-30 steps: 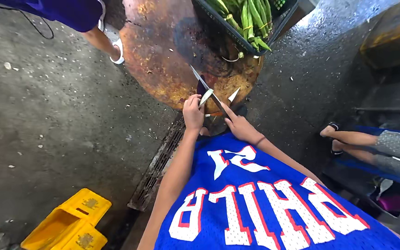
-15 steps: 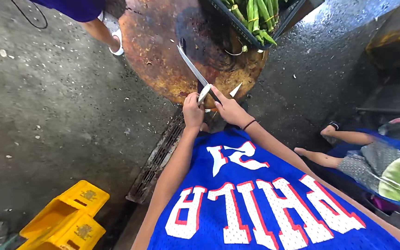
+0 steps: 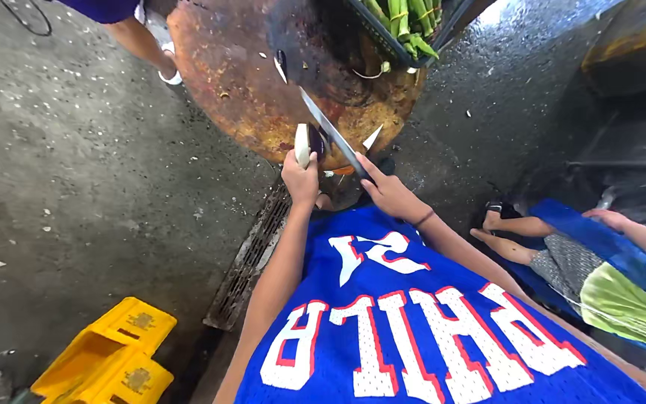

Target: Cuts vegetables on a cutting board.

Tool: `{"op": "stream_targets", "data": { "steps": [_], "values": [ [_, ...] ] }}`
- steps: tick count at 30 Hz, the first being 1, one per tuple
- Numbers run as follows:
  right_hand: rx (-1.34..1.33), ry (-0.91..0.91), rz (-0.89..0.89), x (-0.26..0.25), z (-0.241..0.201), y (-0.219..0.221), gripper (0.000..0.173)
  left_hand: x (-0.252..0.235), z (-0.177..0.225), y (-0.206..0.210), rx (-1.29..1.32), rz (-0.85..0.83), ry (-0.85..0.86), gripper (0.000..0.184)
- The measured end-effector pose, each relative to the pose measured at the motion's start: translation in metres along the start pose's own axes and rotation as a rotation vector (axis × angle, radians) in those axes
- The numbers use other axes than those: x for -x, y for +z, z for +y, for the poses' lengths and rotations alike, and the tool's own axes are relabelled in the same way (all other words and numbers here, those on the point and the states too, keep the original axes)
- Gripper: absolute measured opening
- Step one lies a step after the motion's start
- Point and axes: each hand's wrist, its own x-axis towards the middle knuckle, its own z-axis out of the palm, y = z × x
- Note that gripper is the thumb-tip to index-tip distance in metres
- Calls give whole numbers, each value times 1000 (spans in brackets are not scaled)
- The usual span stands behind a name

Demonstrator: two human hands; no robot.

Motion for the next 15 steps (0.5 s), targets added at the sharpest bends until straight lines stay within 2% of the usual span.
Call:
{"op": "stream_targets", "data": {
  "steps": [4,8,11,15],
  "values": [
    [-24,-54,-52,-47,-23,0,61,2,-3,3,42,18,-1,33],
    [-48,-10,-91,-53,-30,4,61,1,0,5,9,40,-31,30],
    [-32,15,-99,-24,-16,15,62,1,0,5,-10,39,-51,29],
    [6,14,-98,46,29,28,62,2,4,6,-4,41,-51,29]
  ]
}}
